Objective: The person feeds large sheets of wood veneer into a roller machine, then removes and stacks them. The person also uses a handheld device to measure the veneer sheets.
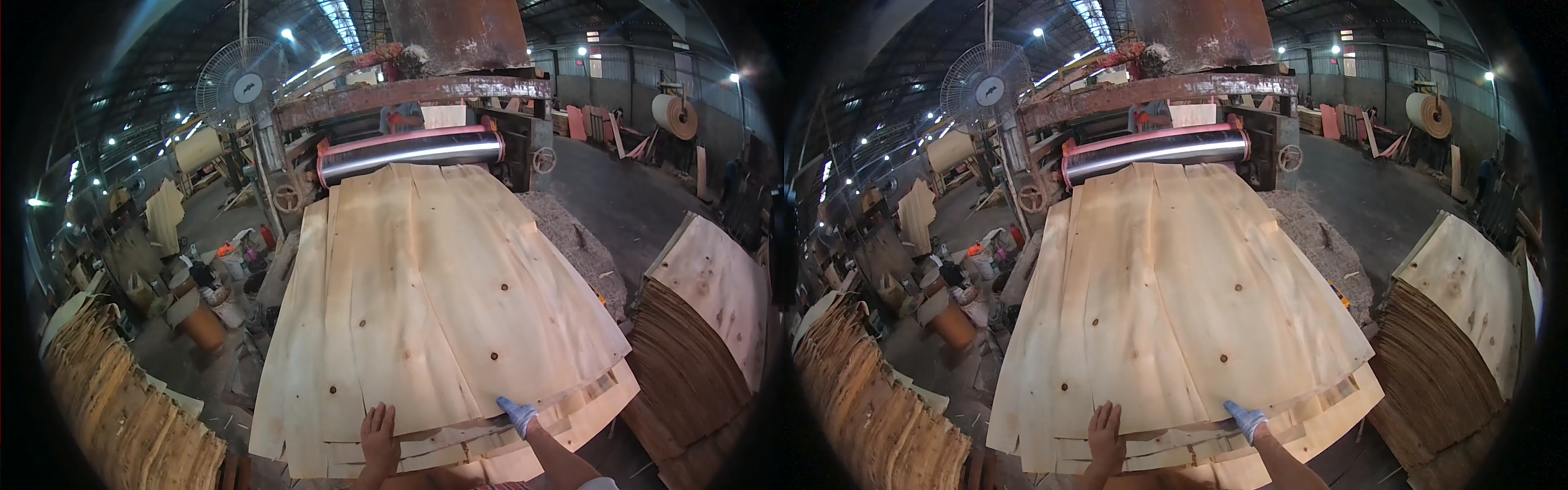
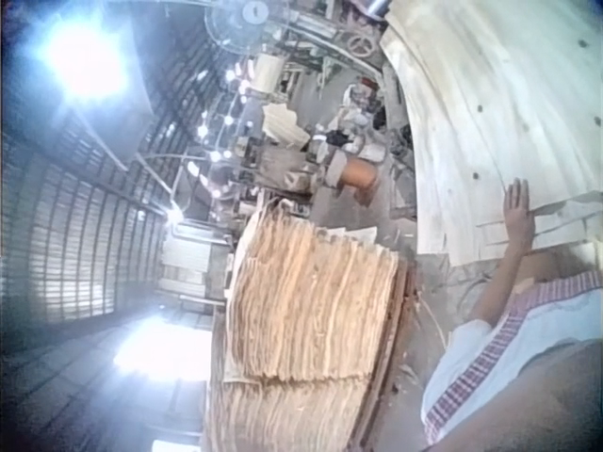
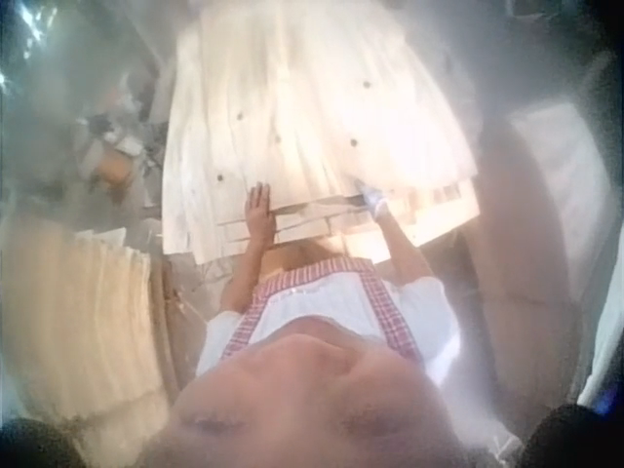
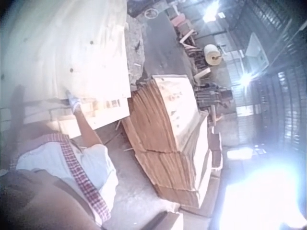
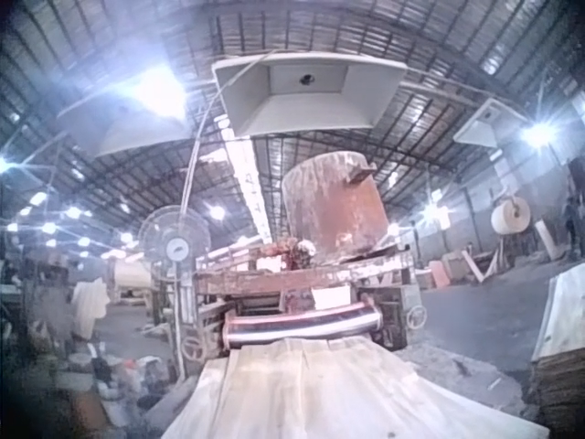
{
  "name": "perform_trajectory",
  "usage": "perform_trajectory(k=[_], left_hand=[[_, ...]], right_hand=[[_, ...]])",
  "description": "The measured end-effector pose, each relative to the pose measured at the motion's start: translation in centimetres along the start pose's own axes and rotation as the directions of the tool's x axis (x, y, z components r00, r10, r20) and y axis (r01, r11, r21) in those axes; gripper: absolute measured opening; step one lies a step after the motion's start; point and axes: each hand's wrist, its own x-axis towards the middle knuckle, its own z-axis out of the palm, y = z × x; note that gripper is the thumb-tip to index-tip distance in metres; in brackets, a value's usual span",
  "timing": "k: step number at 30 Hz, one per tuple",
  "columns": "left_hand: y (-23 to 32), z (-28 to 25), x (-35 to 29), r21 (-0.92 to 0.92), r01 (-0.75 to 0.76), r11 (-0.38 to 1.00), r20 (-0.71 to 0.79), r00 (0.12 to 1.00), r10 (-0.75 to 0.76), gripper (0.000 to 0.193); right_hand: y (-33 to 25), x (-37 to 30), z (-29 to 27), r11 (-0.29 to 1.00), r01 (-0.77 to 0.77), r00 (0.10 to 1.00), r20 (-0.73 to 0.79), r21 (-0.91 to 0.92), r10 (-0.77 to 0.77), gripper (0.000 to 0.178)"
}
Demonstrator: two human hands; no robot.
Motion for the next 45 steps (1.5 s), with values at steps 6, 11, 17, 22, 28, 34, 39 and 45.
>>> perform_trajectory(k=[6,11,17,22,28,34,39,45], left_hand=[[0.7,-0.8,-0.1,-0.011,0.039,0.999,0.016,0.999,-0.039,0.054],[0.0,-0.5,-0.4,-0.026,0.019,0.999,0.003,1.000,-0.019,0.058],[0.2,-1.0,-1.1,-0.005,0.015,1.000,0.021,1.000,-0.015,0.059],[0.1,-0.7,-0.5,-0.025,-0.008,1.000,-0.009,1.000,0.008,0.059],[0.2,-0.8,-0.1,-0.019,0.008,1.000,-0.011,1.000,-0.008,0.058],[0.1,-0.4,-0.2,-0.039,0.015,0.999,-0.008,1.000,-0.015,0.057],[0.7,-0.9,0.0,-0.039,0.022,0.999,0.006,1.000,-0.022,0.058],[0.4,-0.7,0.0,-0.031,0.008,0.999,0.009,1.000,-0.008,0.059]], right_hand=[[-0.7,-0.5,0.3,0.993,0.024,0.998,0.052,0.116,-0.030,0.038],[0.4,0.0,0.3,0.990,0.104,0.993,0.038,0.100,-0.108,0.038],[0.8,-0.5,0.1,0.992,-0.097,0.994,0.062,0.077,0.093,0.040],[0.7,-0.1,0.1,0.999,-0.036,0.999,-0.002,-0.014,0.036,0.041],[-0.8,-0.6,0.5,0.993,-0.104,0.994,0.039,0.057,0.102,0.042],[-0.2,-0.4,0.4,0.999,0.031,0.999,0.006,0.038,-0.031,0.040],[0.3,0.1,0.2,0.997,0.074,0.997,0.010,0.002,-0.074,0.039],[0.4,0.1,0.3,0.999,0.018,1.000,0.012,0.050,-0.019,0.040]])
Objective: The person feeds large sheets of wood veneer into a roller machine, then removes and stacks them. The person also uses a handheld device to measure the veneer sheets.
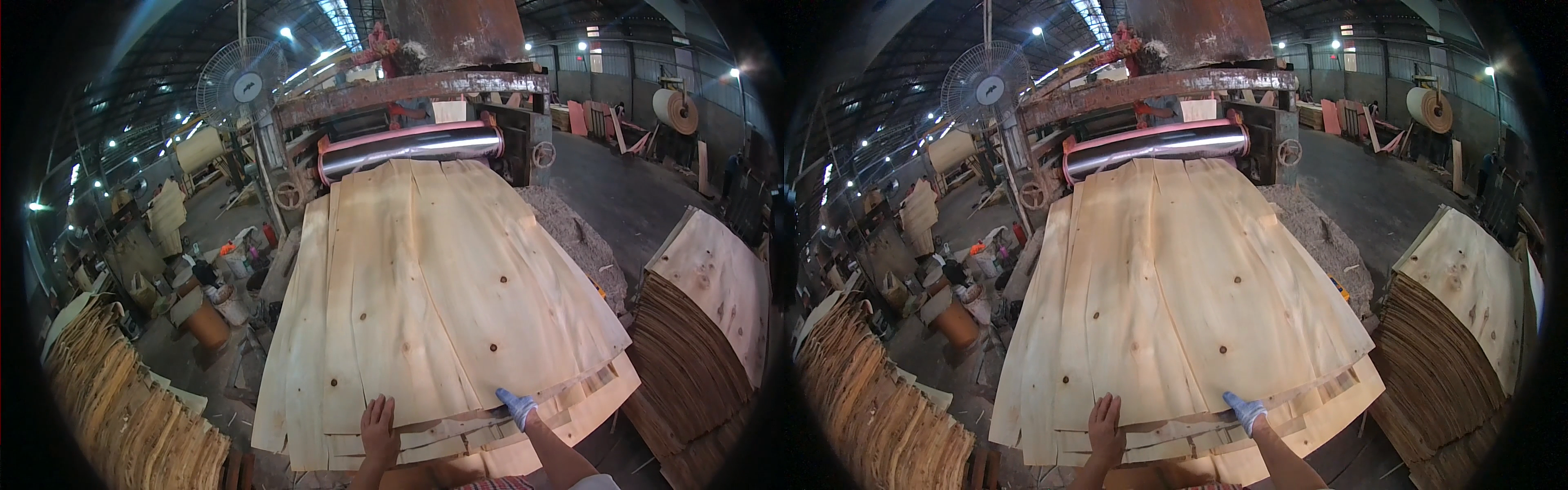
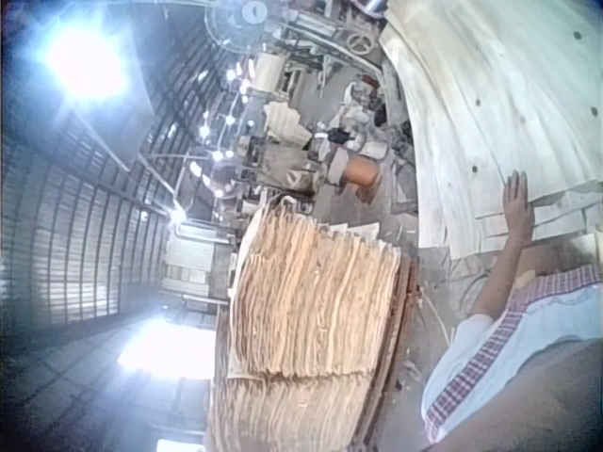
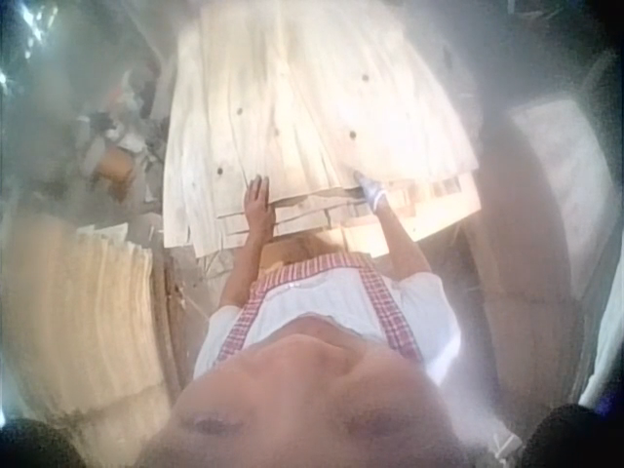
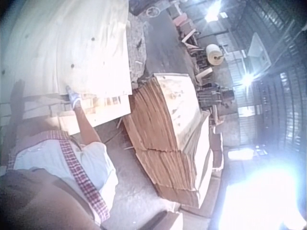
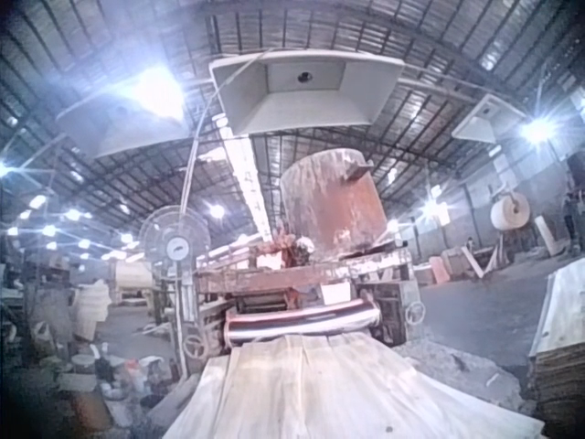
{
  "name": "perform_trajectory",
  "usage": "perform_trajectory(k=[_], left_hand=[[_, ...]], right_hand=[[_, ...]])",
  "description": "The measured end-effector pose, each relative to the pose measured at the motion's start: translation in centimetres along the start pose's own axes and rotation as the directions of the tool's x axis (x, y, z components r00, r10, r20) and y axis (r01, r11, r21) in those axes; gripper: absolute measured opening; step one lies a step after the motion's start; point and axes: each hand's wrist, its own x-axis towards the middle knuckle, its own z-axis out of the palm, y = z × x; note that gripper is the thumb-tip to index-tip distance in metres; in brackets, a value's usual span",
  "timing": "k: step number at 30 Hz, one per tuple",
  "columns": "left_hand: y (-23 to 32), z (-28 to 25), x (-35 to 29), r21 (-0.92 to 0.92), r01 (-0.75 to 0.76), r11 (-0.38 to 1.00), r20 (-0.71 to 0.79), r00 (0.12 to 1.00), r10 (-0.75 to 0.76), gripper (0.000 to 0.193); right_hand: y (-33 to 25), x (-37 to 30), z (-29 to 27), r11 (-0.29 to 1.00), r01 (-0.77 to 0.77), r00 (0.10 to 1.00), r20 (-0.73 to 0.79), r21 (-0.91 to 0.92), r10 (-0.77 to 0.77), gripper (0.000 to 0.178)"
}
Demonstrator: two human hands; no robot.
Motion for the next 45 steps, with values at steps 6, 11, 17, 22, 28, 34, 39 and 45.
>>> perform_trajectory(k=[6,11,17,22,28,34,39,45], left_hand=[[-0.6,-0.2,0.4,0.021,-0.034,0.999,0.009,0.999,0.034,0.057],[-0.8,-4.0,1.8,-0.142,-0.122,0.982,0.103,0.985,0.138,0.045],[10.8,-21.2,2.8,0.059,-0.187,0.981,0.201,0.964,0.172,0.023],[16.7,-26.6,1.3,-0.255,-0.485,0.836,0.258,0.800,0.542,0.020],[16.0,-22.6,3.5,-0.408,-0.755,0.513,-0.110,0.599,0.793,0.022],[15.1,-20.0,3.8,-0.424,-0.736,0.529,-0.119,0.624,0.773,0.023],[13.9,-18.1,3.2,-0.403,-0.660,0.634,-0.067,0.712,0.699,0.025],[11.7,-14.4,2.0,-0.328,-0.505,0.799,0.025,0.840,0.541,0.027]], right_hand=[[-0.3,-0.5,0.4,1.000,-0.025,1.000,-0.004,0.015,0.025,0.040],[-2.3,-1.0,0.7,1.000,-0.022,1.000,0.015,-0.014,0.022,0.040],[-4.2,-0.6,1.1,0.993,-0.040,0.999,-0.007,-0.114,0.039,0.043],[-4.1,0.9,-0.8,0.987,-0.131,0.991,0.031,-0.091,0.134,0.044],[-2.7,3.2,-1.7,0.986,0.034,0.999,0.016,-0.163,-0.032,0.044],[-3.6,3.5,-2.6,0.992,-0.036,0.999,0.027,-0.119,0.040,0.046],[-2.9,3.1,-1.7,0.996,-0.041,0.999,0.031,-0.084,0.043,0.046],[-3.2,2.9,-1.7,0.996,-0.063,0.998,0.030,0.069,0.061,0.046]])
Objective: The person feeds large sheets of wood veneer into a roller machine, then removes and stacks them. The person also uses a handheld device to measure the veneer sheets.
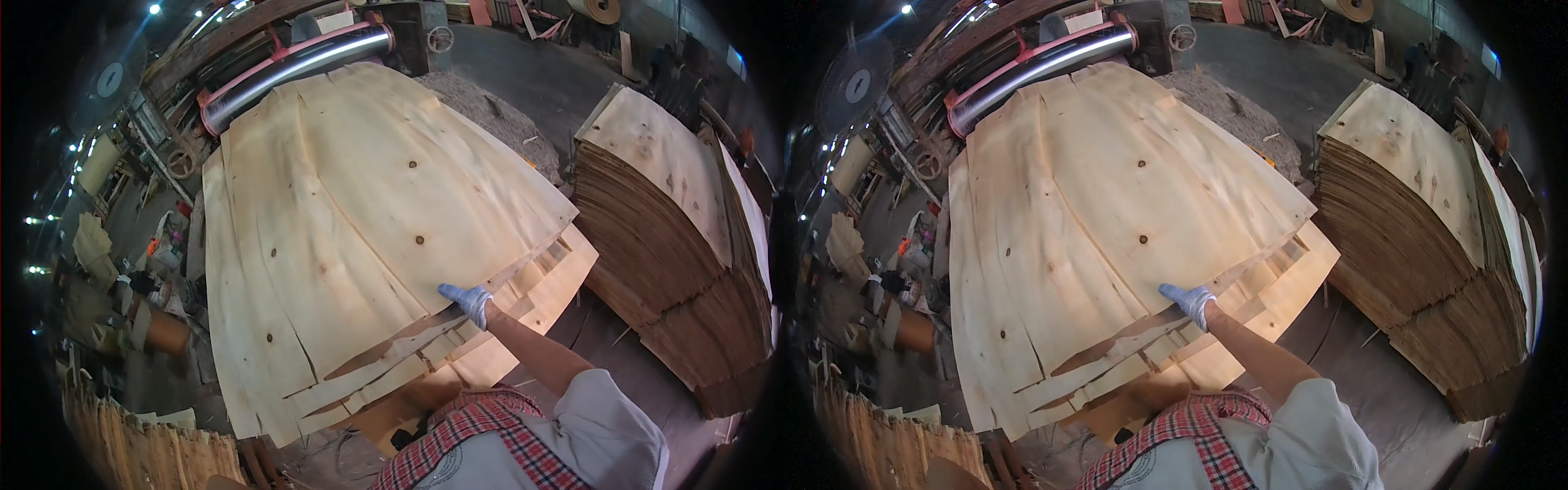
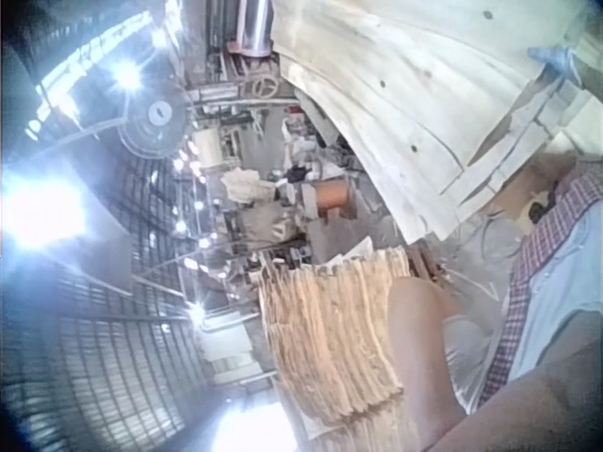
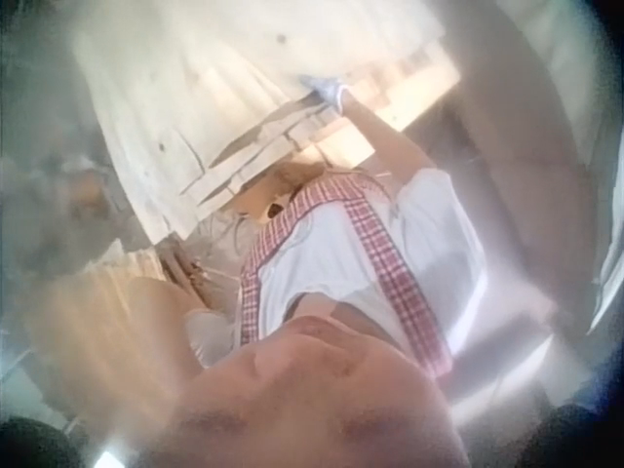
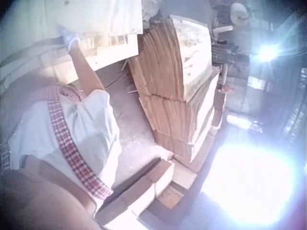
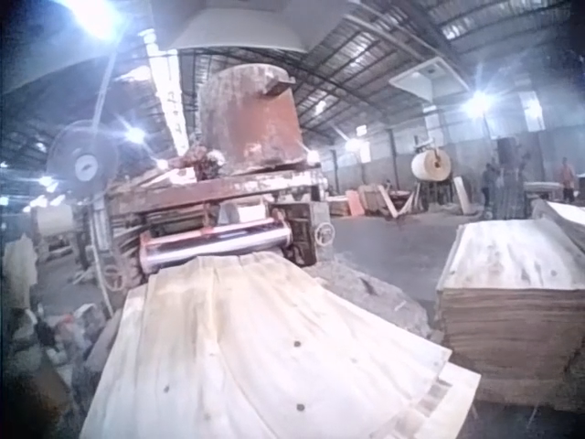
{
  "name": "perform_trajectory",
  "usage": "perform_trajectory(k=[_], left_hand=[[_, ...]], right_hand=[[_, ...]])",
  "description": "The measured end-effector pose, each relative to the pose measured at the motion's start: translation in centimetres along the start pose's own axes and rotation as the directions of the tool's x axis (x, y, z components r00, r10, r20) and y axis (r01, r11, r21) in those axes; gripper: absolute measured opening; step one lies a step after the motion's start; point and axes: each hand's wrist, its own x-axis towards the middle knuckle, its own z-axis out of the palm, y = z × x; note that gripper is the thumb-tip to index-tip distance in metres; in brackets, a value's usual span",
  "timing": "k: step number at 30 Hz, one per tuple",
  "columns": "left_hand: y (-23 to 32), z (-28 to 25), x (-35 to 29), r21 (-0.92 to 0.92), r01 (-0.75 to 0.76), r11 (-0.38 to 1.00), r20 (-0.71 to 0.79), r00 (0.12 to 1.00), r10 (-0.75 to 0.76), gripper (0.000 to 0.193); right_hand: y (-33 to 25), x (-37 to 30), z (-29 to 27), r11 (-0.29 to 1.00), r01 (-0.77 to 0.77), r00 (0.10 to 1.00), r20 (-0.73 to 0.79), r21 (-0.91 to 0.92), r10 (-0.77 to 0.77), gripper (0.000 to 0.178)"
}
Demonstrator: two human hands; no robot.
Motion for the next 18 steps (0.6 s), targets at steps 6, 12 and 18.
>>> perform_trajectory(k=[6,12,18], left_hand=[[-2.2,2.5,-2.4,0.073,0.143,0.987,-0.011,0.990,-0.143,0.029],[-3.6,4.0,-3.8,0.035,0.189,0.981,-0.065,0.980,-0.186,0.032],[-4.7,4.8,-4.7,0.015,0.174,0.985,-0.106,0.980,-0.171,0.034]], right_hand=[[-8.1,-3.0,3.7,0.916,-0.141,0.987,0.123,0.375,0.102,0.042],[-16.7,-5.1,7.3,0.864,0.137,0.964,0.136,0.485,-0.229,0.034],[-19.5,-3.1,8.4,0.827,0.106,0.939,0.218,0.552,-0.266,0.035]])
